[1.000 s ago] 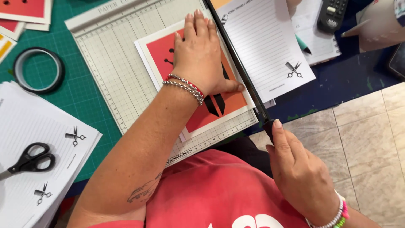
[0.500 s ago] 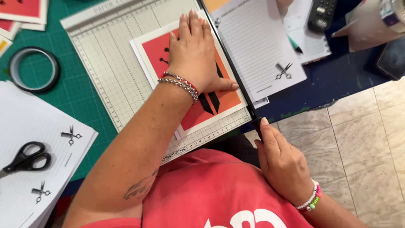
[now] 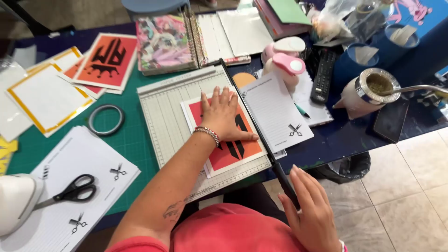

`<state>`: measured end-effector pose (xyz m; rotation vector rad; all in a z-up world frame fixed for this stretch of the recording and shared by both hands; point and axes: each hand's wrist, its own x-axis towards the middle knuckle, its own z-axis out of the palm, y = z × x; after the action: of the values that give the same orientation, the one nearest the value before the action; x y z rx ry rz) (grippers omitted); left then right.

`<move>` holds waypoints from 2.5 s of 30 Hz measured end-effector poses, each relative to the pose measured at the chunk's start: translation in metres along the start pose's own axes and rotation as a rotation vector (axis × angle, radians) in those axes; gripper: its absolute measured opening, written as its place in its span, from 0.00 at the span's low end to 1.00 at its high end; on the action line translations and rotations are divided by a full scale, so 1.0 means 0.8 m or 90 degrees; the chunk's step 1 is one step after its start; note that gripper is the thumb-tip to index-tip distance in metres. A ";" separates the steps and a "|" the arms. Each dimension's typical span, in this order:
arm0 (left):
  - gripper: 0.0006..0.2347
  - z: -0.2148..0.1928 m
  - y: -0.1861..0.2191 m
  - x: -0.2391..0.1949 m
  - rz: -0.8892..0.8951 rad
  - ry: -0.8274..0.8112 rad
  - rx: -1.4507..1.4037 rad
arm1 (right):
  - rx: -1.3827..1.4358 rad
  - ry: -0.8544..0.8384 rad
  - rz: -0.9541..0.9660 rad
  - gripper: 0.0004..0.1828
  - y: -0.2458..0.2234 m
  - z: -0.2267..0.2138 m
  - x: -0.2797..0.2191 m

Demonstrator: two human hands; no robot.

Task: Trim printed sheets using a paper cutter and fold them to prepare for assembly.

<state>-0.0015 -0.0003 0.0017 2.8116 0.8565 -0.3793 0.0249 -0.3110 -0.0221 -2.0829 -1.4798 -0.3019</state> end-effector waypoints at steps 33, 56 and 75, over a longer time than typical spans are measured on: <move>0.32 0.040 -0.016 -0.128 0.128 0.239 -0.016 | 0.654 -0.110 0.637 0.11 -0.056 0.057 -0.008; 0.10 -0.054 -0.107 -0.126 0.194 -0.124 -0.534 | 0.212 -0.278 -0.092 0.37 0.030 -0.058 0.215; 0.12 0.028 -0.132 -0.131 -0.273 -0.125 -1.131 | 0.516 0.046 0.294 0.30 -0.046 -0.119 0.095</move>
<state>-0.1495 0.0266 0.0012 0.9522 0.9505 0.1016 0.0312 -0.2954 0.1040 -1.6307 -0.8221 0.3490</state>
